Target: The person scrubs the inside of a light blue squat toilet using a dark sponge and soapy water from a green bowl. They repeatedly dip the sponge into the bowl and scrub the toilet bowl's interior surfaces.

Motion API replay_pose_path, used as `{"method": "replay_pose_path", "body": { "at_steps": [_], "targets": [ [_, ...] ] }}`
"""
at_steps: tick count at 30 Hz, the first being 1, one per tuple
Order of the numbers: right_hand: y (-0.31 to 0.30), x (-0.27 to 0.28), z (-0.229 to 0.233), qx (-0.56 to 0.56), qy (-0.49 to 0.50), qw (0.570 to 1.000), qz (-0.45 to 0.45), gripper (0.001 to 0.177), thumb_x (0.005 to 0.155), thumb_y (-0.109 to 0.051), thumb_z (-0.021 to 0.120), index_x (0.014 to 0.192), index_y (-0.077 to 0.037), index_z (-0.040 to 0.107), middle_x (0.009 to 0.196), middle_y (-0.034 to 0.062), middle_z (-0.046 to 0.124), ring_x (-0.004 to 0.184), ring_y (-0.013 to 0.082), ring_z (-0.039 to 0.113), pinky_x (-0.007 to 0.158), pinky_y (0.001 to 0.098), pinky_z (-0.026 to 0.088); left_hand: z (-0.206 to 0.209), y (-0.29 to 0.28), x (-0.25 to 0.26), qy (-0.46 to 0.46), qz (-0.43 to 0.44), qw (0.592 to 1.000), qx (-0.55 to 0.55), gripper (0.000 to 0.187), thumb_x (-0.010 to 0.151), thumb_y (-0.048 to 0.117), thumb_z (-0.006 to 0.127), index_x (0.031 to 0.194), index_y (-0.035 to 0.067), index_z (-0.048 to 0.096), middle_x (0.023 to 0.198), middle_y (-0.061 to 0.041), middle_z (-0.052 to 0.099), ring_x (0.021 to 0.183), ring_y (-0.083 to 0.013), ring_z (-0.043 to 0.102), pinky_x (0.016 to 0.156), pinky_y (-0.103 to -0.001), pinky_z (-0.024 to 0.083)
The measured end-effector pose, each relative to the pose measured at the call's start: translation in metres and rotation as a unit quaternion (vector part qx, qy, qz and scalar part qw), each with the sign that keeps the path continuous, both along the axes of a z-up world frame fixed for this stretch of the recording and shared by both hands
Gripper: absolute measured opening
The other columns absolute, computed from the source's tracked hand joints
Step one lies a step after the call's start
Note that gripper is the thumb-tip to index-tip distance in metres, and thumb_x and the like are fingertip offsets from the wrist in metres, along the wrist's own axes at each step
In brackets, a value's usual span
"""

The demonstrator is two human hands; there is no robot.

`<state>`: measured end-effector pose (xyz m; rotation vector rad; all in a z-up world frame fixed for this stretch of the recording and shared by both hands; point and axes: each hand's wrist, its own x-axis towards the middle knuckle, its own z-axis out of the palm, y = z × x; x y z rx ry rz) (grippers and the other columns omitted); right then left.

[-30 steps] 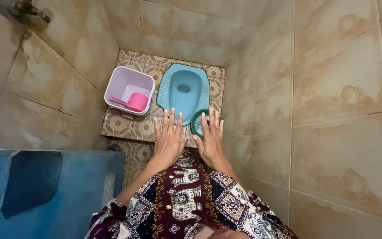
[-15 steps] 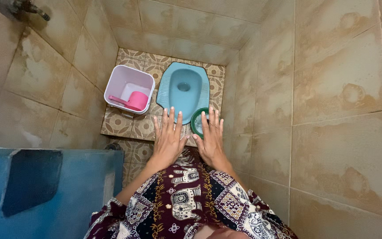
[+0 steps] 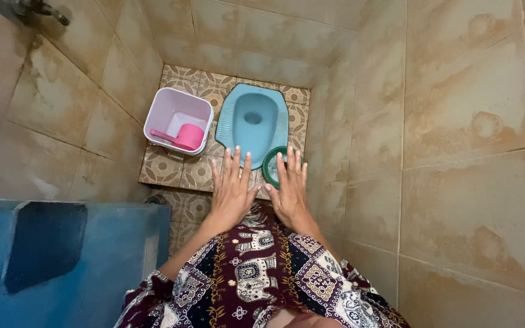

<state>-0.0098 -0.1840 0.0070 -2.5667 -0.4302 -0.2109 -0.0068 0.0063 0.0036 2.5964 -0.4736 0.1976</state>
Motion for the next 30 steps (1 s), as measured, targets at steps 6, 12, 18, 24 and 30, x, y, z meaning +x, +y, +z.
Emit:
{"method": "replay_pose_path", "body": {
  "at_steps": [6,12,18,24,30],
  "targets": [
    [-0.005,-0.002,-0.002,-0.011,-0.015,1.000,0.001,0.077,0.104,-0.043,0.051,0.165,-0.010,0.018,0.173,0.0196,0.006,0.160,0.0404,0.003,0.127,0.0608,0.003,-0.003,-0.005,-0.004,-0.023,-0.001,1.000,-0.017,0.082,0.097,0.039,0.062,0.158,-0.004,0.026,0.165,-0.032,0.015,0.156,-0.0469,0.008,0.122,-0.067,0.001],
    [-0.015,-0.006,-0.006,0.003,0.000,1.000,0.004,0.076,0.104,-0.039,0.053,0.165,-0.009,0.019,0.173,0.0195,0.008,0.161,0.0415,0.005,0.127,0.0613,0.005,0.001,-0.014,-0.009,0.012,-0.001,1.000,-0.009,0.083,0.094,0.035,0.064,0.156,-0.004,0.027,0.164,-0.033,0.015,0.154,-0.0470,0.009,0.120,-0.068,0.002],
    [-0.030,-0.004,-0.015,0.008,0.011,1.000,0.016,0.076,0.103,-0.039,0.053,0.164,-0.008,0.019,0.173,0.0208,0.007,0.160,0.0428,0.005,0.126,0.0612,0.005,0.000,-0.026,-0.013,0.019,0.007,1.000,-0.014,0.084,0.092,0.032,0.066,0.156,-0.004,0.027,0.163,-0.033,0.017,0.153,-0.0480,0.009,0.120,-0.069,0.003],
    [-0.040,0.008,-0.031,-0.003,-0.010,1.000,0.021,0.077,0.103,-0.037,0.055,0.165,-0.009,0.017,0.173,0.0204,0.006,0.160,0.0413,0.004,0.126,0.0617,0.004,-0.021,-0.037,-0.011,0.011,0.011,0.999,-0.028,0.083,0.095,0.035,0.064,0.156,-0.006,0.026,0.162,-0.036,0.016,0.153,-0.0510,0.013,0.119,-0.070,0.002],
    [-0.035,0.006,-0.043,-0.027,0.039,0.999,0.002,0.081,0.100,-0.031,0.060,0.165,-0.010,0.017,0.172,0.0201,0.005,0.159,0.0424,0.004,0.126,0.0604,0.005,-0.045,-0.029,-0.008,0.060,0.011,0.998,-0.009,0.086,0.095,0.039,0.062,0.158,-0.002,0.022,0.163,-0.033,0.015,0.152,-0.0489,0.011,0.118,-0.068,0.001]
  ]
}}
